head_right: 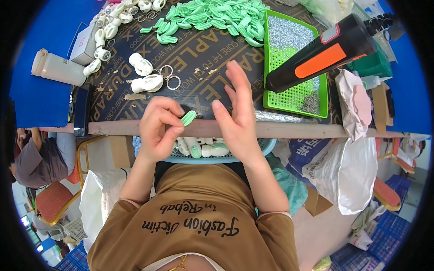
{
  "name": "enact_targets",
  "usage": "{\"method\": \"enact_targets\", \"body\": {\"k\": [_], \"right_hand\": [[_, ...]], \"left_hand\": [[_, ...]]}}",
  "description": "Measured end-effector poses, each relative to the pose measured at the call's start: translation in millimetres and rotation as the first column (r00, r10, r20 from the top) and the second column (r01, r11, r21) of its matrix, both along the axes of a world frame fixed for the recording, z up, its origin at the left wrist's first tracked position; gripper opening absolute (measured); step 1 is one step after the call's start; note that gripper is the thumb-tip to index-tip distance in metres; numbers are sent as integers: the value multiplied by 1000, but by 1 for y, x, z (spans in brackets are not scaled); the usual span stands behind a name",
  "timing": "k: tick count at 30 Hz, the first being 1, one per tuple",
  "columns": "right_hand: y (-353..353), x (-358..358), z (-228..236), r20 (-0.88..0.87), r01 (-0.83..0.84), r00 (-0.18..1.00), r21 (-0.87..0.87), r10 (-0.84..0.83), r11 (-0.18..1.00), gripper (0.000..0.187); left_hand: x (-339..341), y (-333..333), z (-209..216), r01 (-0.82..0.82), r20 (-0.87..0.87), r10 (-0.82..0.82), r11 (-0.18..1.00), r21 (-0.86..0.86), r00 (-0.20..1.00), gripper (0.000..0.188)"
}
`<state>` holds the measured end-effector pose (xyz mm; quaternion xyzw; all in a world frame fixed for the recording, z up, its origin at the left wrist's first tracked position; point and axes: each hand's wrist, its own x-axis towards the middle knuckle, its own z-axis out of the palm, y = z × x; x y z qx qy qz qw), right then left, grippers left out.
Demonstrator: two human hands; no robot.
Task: Assembling small plastic flashlights by inserting internal components and using a glue gun to secure parts.
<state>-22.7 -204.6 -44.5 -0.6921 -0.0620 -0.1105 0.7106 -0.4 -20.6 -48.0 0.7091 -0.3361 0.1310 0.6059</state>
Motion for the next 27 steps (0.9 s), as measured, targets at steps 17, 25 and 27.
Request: {"method": "enact_targets", "body": {"k": [17,25,27], "right_hand": [[2,1,-2,50,40,998,-184,-31,982,70],[3,1,-1,60,34,998,-182,-24,983,73],[2,0,2,13,-19,1000,-164,22,986,75]], "left_hand": [[-4,-14,8,-61,206,-9,941,332,979,64],[-5,-10,7,-65,223,-31,909,411,974,59],[-4,-11,8,-40,211,-57,903,427,976,56]]}}
